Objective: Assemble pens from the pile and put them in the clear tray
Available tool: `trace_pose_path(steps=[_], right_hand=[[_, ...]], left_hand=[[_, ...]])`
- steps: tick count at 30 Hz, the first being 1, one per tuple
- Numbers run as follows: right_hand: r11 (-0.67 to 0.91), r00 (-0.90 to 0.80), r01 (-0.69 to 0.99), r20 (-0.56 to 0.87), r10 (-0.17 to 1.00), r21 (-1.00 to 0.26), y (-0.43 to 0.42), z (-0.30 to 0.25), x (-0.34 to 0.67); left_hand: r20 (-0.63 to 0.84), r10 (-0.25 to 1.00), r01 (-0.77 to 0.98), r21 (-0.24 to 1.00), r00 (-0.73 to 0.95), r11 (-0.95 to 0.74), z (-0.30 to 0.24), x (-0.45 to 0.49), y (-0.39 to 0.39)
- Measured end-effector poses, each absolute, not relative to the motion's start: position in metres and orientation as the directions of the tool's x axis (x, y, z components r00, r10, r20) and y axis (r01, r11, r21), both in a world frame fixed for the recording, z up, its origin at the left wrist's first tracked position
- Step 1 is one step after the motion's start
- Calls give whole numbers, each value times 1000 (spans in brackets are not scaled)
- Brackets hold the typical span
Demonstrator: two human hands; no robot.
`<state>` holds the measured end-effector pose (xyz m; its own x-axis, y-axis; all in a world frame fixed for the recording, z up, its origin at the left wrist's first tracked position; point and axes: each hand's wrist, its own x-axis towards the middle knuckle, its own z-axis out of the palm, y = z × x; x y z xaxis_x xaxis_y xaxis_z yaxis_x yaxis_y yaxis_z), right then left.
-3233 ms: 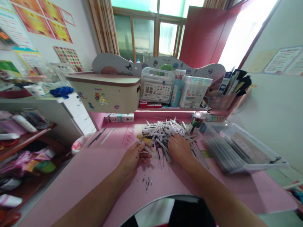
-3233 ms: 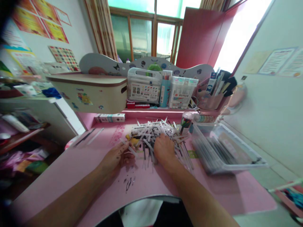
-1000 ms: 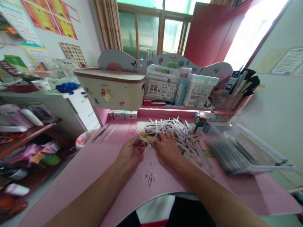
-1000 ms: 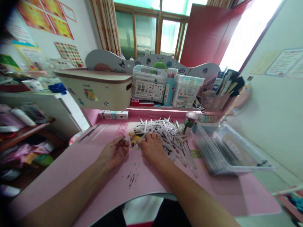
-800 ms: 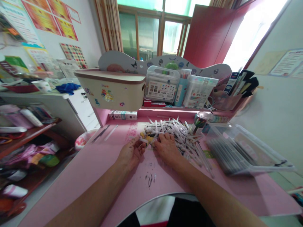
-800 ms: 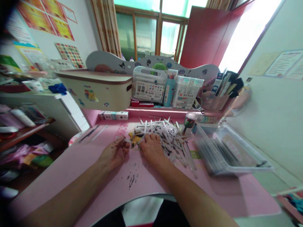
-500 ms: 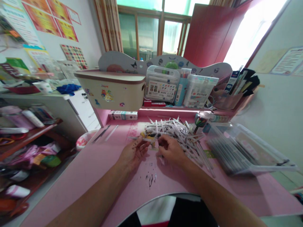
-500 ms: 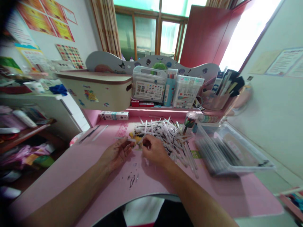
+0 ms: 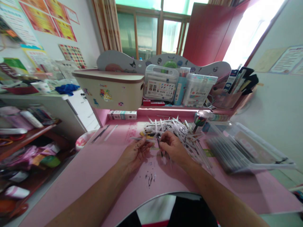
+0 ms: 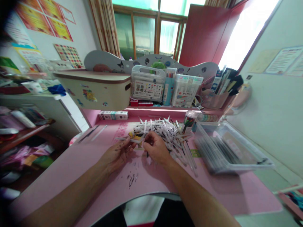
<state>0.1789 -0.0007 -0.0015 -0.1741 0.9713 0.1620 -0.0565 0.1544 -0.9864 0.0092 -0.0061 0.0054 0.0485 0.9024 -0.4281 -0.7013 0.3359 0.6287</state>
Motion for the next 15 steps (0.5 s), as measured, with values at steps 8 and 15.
trace_pose_path(steps=[8, 15], right_hand=[[157, -163, -47, 163, 973, -986, -2, -1, 176], [208, -103, 66, 201, 974, -976, -3, -3, 175]], left_hand=[[-399, 915, -724, 613, 62, 317, 2, 10, -6], [-403, 914, -718, 625, 39, 306, 3, 10, -7]])
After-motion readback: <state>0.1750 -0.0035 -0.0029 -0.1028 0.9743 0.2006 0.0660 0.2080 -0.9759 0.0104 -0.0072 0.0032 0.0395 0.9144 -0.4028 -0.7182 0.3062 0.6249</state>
